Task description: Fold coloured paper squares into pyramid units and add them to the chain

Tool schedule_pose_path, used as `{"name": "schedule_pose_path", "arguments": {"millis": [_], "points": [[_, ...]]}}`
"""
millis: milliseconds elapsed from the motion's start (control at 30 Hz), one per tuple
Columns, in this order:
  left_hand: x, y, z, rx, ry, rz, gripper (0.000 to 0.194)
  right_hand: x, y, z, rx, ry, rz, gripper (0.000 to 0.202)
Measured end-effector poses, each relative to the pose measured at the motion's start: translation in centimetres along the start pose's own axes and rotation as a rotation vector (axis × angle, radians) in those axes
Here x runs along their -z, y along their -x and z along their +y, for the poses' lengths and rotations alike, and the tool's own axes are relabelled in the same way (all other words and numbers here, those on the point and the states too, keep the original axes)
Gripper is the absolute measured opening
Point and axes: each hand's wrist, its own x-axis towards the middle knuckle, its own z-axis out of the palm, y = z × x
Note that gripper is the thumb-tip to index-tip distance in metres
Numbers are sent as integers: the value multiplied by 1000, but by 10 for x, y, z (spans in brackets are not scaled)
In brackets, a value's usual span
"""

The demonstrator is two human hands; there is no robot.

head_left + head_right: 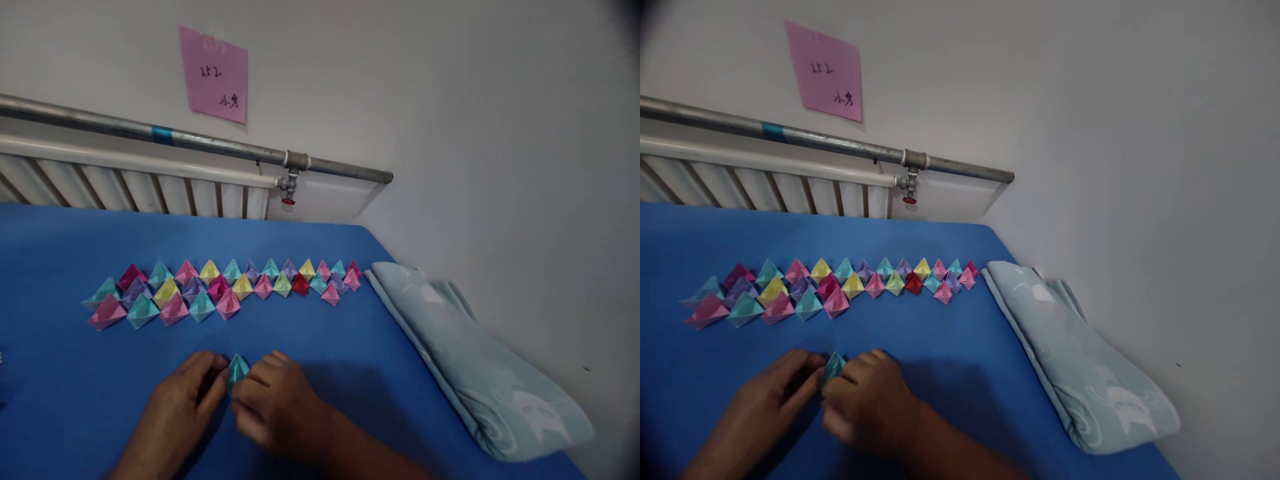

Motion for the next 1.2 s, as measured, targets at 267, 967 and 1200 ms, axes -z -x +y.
{"name": "schedule_pose_path", "arguments": {"millis": [267,967,1200], "points": [[0,-1,4,22,-16,-7,21,8,0,5,-49,-92,47,8],[-4,0,10,77,-37,-51,18,-8,-43,64,-251,-233,262,12],[-4,2,10,65,-44,-38,18,-8,-47,64,-274,-223,248,12]]}}
